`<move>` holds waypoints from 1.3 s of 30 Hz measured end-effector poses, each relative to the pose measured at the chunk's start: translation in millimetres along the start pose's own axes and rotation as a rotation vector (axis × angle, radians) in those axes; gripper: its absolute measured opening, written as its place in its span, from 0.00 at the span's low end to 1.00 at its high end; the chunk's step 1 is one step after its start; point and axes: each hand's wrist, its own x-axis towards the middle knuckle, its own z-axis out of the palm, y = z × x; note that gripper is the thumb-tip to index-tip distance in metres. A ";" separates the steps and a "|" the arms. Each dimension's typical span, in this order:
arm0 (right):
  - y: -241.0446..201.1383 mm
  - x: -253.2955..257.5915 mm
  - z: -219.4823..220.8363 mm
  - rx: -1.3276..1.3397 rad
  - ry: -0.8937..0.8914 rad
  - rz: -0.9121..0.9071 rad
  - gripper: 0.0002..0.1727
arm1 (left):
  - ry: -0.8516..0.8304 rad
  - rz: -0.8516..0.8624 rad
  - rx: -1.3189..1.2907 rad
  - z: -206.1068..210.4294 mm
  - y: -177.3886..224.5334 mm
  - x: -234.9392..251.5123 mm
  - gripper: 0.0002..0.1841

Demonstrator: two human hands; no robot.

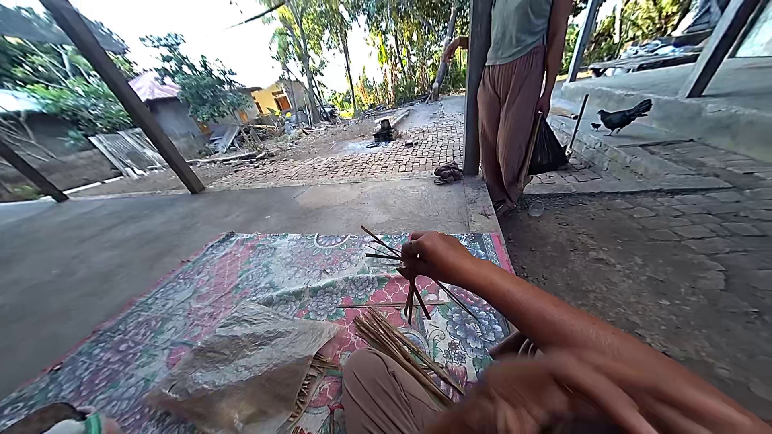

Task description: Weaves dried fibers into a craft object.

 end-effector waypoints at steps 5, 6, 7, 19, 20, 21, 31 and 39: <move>8.3 1.0 -6.3 0.081 0.099 0.071 0.08 | 0.688 0.108 0.581 -123.1 0.3 -31.1 0.14; 10.2 0.9 -7.3 0.087 0.109 0.079 0.08 | 0.792 0.124 0.650 -137.8 0.2 -36.3 0.12; 11.7 0.6 -7.6 0.092 0.117 0.081 0.08 | 0.870 0.136 0.698 -148.6 -0.3 -41.4 0.12; -8.6 -4.4 -0.8 -0.036 -0.031 -0.122 0.06 | 1.063 0.187 0.957 -168.6 -2.5 -64.1 0.15; -12.4 -3.5 0.5 -0.029 -0.042 -0.138 0.07 | 1.060 0.180 0.975 -171.0 1.2 -67.9 0.15; -15.9 -2.3 2.4 -0.024 -0.047 -0.157 0.07 | 1.047 0.169 0.988 -173.7 4.5 -71.8 0.16; -16.0 -0.6 5.6 0.101 -0.020 -0.163 0.07 | 1.007 0.115 0.689 -164.8 -0.2 -71.6 0.11; -16.7 0.3 12.9 0.404 -0.042 -0.126 0.09 | 1.040 0.342 0.633 -160.8 2.6 -68.7 0.10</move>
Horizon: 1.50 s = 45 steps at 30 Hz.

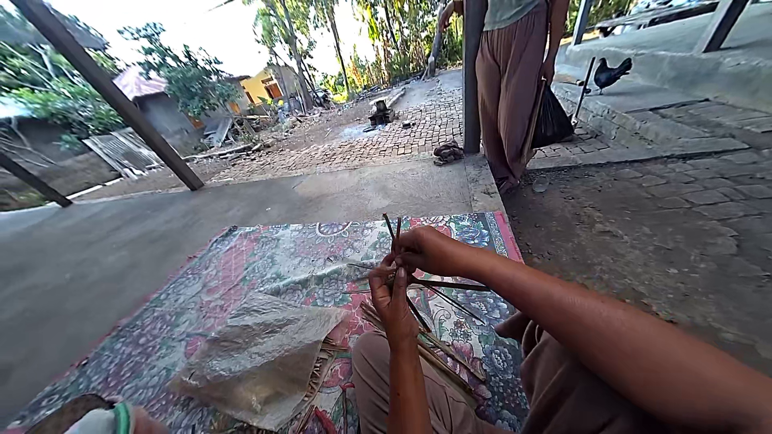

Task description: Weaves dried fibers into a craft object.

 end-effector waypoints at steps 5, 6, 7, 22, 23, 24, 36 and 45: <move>-2.7 -0.3 0.1 0.067 0.017 0.104 0.09 | 0.012 0.110 0.035 -3.6 -10.2 -1.1 0.06; -3.1 -0.3 0.0 0.072 0.020 0.118 0.09 | 0.011 0.130 0.034 -3.8 -11.0 -1.2 0.06; -3.0 -0.3 -0.1 0.075 0.022 0.124 0.09 | 0.006 0.149 0.033 -4.0 -11.6 -1.1 0.07; 7.5 -9.6 -29.0 0.249 -0.153 -0.063 0.04 | -0.038 -0.252 -0.208 8.0 0.0 2.0 0.08; 7.3 -9.9 -33.5 0.258 -0.183 -0.058 0.04 | -0.062 -0.255 -0.229 7.8 -1.2 1.9 0.07; 7.9 -10.1 -36.0 0.263 -0.192 -0.057 0.05 | -0.087 -0.251 -0.238 7.9 -2.0 1.6 0.07; 15.6 -12.3 -33.2 0.128 -0.171 0.014 0.05 | -0.122 -0.203 -0.156 7.3 -7.9 -0.3 0.06; 11.4 -14.3 -43.2 0.147 -0.252 0.022 0.07 | -0.136 -0.184 -0.143 0.6 -10.1 -0.7 0.06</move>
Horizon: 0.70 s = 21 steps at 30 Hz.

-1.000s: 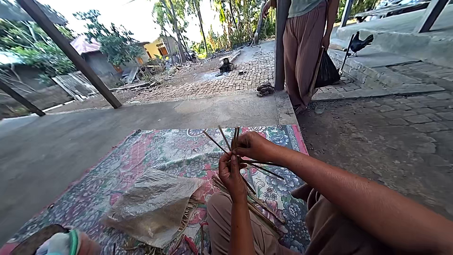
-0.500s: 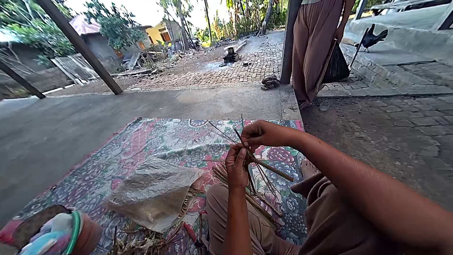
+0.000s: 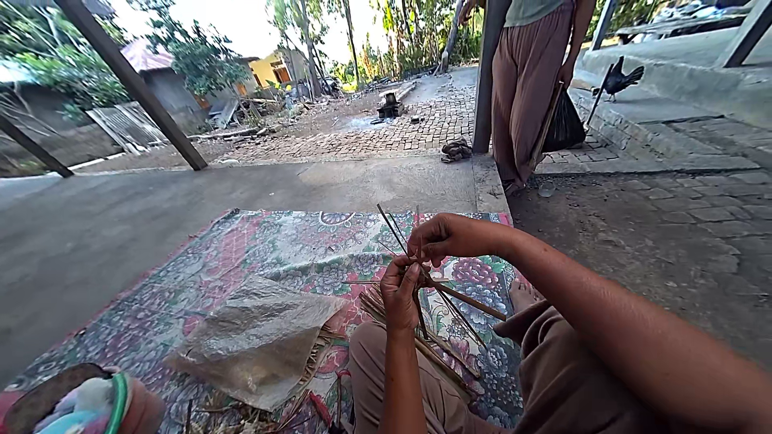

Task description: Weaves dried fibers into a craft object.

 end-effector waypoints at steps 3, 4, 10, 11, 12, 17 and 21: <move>2.4 1.8 1.1 -0.018 -0.016 0.011 0.07 | -0.037 -0.019 0.008 -2.9 -1.0 -0.1 0.06; 3.8 2.1 1.0 -0.022 -0.026 0.006 0.07 | -0.042 -0.022 0.005 -2.9 -1.0 -0.2 0.06; 6.4 1.1 -0.1 -0.003 -0.073 0.009 0.07 | -0.028 -0.031 -0.030 -1.8 1.1 -0.8 0.07; 6.2 1.5 -0.2 -0.006 -0.077 0.011 0.07 | -0.034 -0.033 -0.033 -2.3 1.3 -0.8 0.07; 6.2 1.7 0.0 -0.003 -0.077 0.012 0.07 | -0.035 -0.038 -0.037 -2.9 1.4 -0.9 0.07; 2.2 1.5 5.0 -0.033 -0.031 0.033 0.08 | -0.054 -0.048 -0.018 -4.8 1.0 -1.0 0.08; 1.1 4.5 11.5 -0.111 0.025 0.068 0.06 | -0.040 -0.070 -0.009 -3.1 -2.0 -3.4 0.09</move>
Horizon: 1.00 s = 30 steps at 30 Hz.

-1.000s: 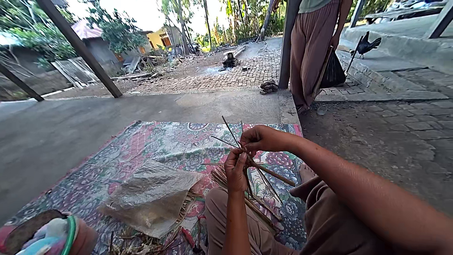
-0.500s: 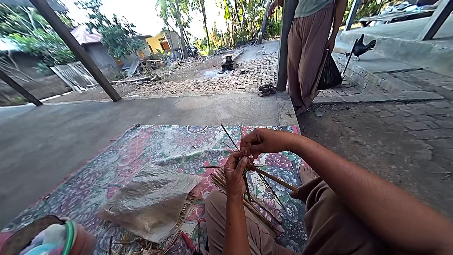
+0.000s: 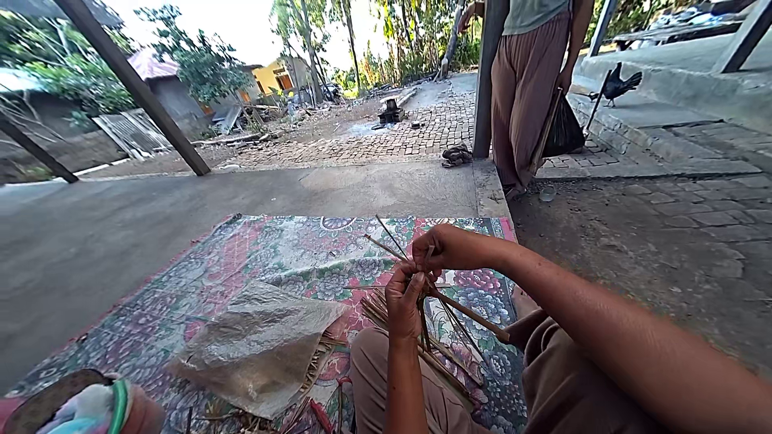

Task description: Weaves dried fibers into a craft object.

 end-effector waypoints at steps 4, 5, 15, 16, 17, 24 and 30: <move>3.3 3.5 4.8 0.014 0.000 -0.010 0.07 | 0.054 0.017 -0.021 -2.8 -4.5 0.0 0.10; 6.5 3.9 6.2 0.034 -0.006 -0.039 0.07 | 0.078 0.026 -0.026 -3.5 -4.9 -0.6 0.10; 25.0 11.8 11.2 0.048 0.031 -0.147 0.05 | 0.187 -0.032 -0.142 -7.3 -4.7 -2.3 0.10; 24.8 11.5 11.3 0.029 0.027 -0.163 0.05 | 0.190 -0.074 -0.164 -8.1 -3.3 -2.6 0.11; 24.5 11.2 11.9 0.011 0.021 -0.182 0.06 | 0.190 -0.121 -0.181 -9.3 -1.7 -3.2 0.11; 21.9 8.1 11.1 -0.041 0.012 -0.255 0.05 | 0.122 -0.266 -0.304 -10.5 2.2 -4.2 0.09; 19.5 8.1 13.1 0.008 0.022 -0.324 0.04 | 0.126 -0.275 -0.380 -9.6 1.9 -6.3 0.13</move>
